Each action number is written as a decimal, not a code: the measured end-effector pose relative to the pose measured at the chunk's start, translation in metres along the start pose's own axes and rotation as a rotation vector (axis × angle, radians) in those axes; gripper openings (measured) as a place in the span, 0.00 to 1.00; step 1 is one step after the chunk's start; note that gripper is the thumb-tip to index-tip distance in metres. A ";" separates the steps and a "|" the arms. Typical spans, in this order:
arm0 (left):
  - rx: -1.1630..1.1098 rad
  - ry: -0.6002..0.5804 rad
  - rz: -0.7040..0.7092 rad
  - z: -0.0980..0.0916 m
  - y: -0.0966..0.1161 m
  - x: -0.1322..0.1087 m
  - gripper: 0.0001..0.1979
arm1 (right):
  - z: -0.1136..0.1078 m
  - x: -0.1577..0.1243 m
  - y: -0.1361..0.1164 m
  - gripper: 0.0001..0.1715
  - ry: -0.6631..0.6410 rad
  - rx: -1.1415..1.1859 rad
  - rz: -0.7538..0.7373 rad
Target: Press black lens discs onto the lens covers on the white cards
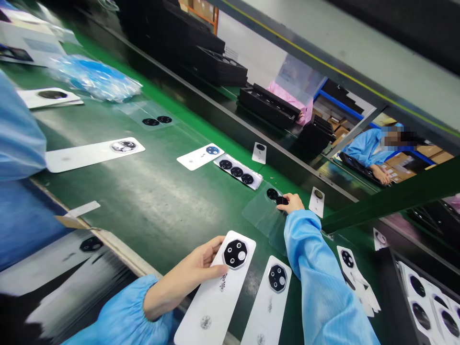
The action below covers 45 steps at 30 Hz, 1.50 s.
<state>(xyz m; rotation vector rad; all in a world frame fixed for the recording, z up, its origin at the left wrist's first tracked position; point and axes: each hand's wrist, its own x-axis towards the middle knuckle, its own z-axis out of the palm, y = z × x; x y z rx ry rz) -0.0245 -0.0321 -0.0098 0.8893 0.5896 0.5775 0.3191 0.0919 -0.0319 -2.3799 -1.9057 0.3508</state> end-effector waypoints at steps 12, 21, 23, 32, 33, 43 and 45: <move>-0.055 -0.031 0.032 0.003 -0.001 -0.002 0.22 | -0.016 -0.009 -0.005 0.14 0.105 0.169 0.049; -0.072 0.006 0.032 0.005 -0.001 -0.004 0.20 | -0.018 -0.014 -0.008 0.15 0.177 0.336 0.064; -0.076 0.010 0.030 0.005 -0.001 -0.004 0.19 | -0.022 -0.016 -0.009 0.20 0.184 0.332 0.054; -0.117 0.095 0.026 0.009 0.000 -0.007 0.18 | -0.060 -0.055 -0.021 0.29 0.263 0.304 -0.080; -0.137 0.100 0.036 0.009 -0.002 -0.006 0.18 | -0.063 -0.065 -0.024 0.29 0.272 0.312 -0.089; -0.272 0.165 0.110 0.015 -0.013 -0.003 0.21 | -0.067 -0.159 -0.055 0.26 0.121 0.521 -0.052; -0.278 0.166 0.103 0.015 -0.011 -0.003 0.20 | -0.066 -0.167 -0.060 0.25 0.090 0.509 -0.053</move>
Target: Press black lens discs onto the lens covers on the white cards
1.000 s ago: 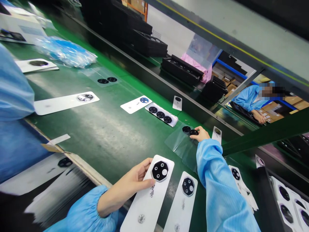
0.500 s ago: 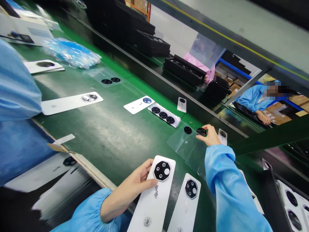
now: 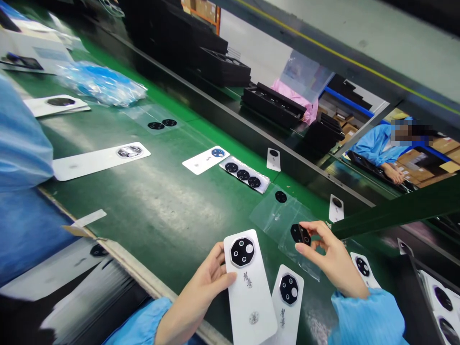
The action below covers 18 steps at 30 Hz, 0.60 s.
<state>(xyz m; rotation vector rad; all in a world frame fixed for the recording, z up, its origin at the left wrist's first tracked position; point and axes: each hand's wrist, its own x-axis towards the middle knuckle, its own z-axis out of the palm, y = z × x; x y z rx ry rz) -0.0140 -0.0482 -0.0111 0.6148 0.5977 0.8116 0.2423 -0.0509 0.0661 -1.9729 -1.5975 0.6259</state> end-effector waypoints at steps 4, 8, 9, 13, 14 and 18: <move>0.000 -0.006 -0.014 -0.002 0.002 0.002 0.20 | 0.006 -0.007 -0.007 0.25 -0.039 0.021 0.017; 0.030 -0.009 -0.027 -0.006 0.003 0.002 0.18 | 0.012 -0.011 -0.017 0.23 -0.074 0.038 -0.010; 0.037 -0.012 -0.030 -0.007 0.004 0.002 0.18 | 0.014 -0.013 -0.019 0.22 -0.082 0.036 -0.027; 0.066 -0.023 -0.044 -0.009 0.009 0.002 0.19 | 0.018 -0.020 -0.029 0.18 -0.104 -0.008 -0.082; 0.072 -0.034 -0.048 -0.010 0.011 0.003 0.20 | 0.018 -0.021 -0.030 0.18 -0.111 -0.018 -0.096; 0.085 -0.106 -0.038 -0.011 0.014 0.005 0.20 | 0.022 -0.029 -0.033 0.19 -0.150 -0.043 -0.155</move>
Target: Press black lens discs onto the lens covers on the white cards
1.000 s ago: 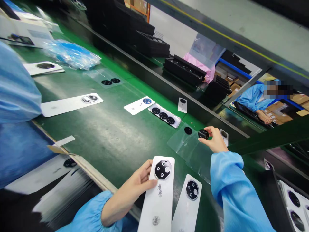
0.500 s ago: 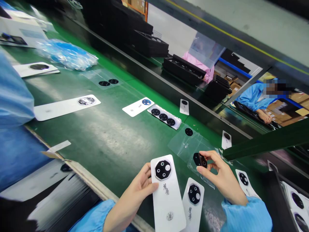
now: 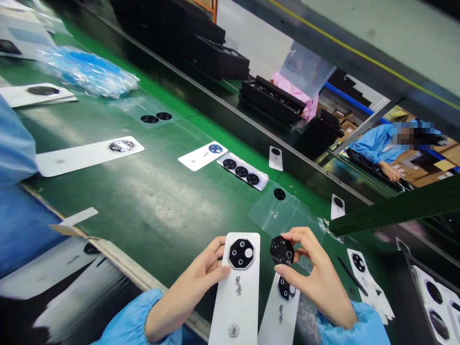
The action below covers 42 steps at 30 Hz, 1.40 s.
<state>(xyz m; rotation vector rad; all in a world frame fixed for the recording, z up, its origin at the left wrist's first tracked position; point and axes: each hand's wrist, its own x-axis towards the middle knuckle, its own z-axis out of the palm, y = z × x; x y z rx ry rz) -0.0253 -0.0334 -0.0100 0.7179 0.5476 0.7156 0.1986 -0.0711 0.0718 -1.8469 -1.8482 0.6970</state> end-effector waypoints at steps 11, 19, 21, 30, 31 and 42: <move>0.020 -0.045 -0.031 -0.001 0.001 0.003 0.21 | 0.006 -0.004 -0.005 0.20 -0.017 -0.036 -0.033; 0.010 -0.044 -0.056 0.001 0.005 0.002 0.22 | 0.009 -0.005 -0.009 0.19 -0.003 -0.040 -0.007; 0.012 -0.041 -0.063 0.002 0.005 0.002 0.22 | 0.009 -0.004 -0.008 0.19 -0.013 -0.051 -0.010; 0.005 -0.058 -0.067 0.004 0.004 0.001 0.24 | 0.014 -0.002 -0.013 0.18 -0.010 -0.097 -0.030; 0.007 -0.064 -0.062 0.004 0.004 0.001 0.24 | 0.016 -0.003 -0.015 0.18 -0.006 -0.104 -0.044; -0.005 -0.146 -0.058 0.005 -0.001 0.001 0.23 | 0.051 -0.012 -0.025 0.22 -0.010 -0.176 -0.173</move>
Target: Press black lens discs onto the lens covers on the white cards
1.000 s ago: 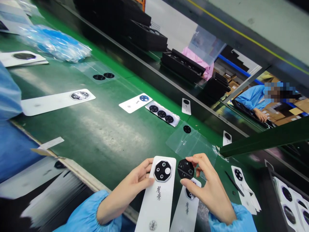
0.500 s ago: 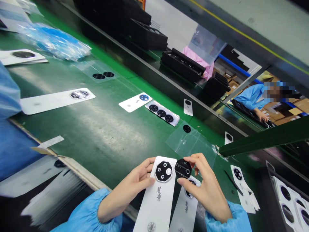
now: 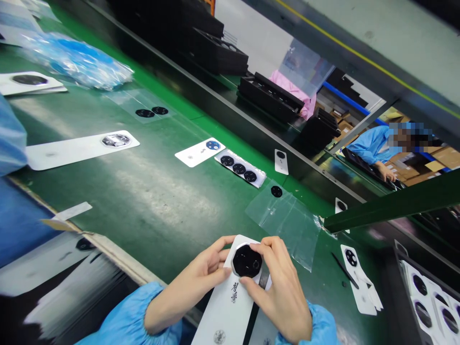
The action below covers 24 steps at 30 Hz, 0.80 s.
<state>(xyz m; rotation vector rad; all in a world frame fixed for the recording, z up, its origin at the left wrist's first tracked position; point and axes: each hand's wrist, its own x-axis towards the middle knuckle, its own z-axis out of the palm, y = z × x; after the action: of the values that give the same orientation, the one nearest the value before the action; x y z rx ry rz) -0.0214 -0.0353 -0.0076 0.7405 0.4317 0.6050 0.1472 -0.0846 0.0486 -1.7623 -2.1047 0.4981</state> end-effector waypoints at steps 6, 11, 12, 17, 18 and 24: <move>0.013 0.005 -0.012 0.002 0.001 -0.001 0.23 | 0.002 0.003 -0.002 0.22 -0.009 -0.033 0.011; 0.021 0.002 -0.010 0.002 0.003 0.000 0.23 | 0.002 0.003 -0.003 0.22 -0.022 -0.038 0.012; 0.024 0.003 -0.009 0.002 0.003 0.000 0.23 | 0.002 0.004 -0.003 0.22 -0.019 -0.039 0.009; 0.032 0.014 -0.008 0.001 0.003 0.001 0.23 | 0.002 0.004 -0.002 0.23 -0.021 -0.046 0.002; 0.032 0.016 -0.010 0.001 0.003 0.000 0.23 | 0.002 0.004 -0.001 0.23 -0.020 -0.045 0.003; 0.032 0.008 -0.013 0.002 0.003 0.000 0.23 | 0.003 0.004 -0.001 0.21 -0.017 -0.030 0.019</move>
<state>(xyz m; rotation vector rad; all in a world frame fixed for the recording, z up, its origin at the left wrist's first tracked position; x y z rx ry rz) -0.0210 -0.0340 -0.0038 0.7657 0.4539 0.5901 0.1439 -0.0807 0.0471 -1.8022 -2.1192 0.4911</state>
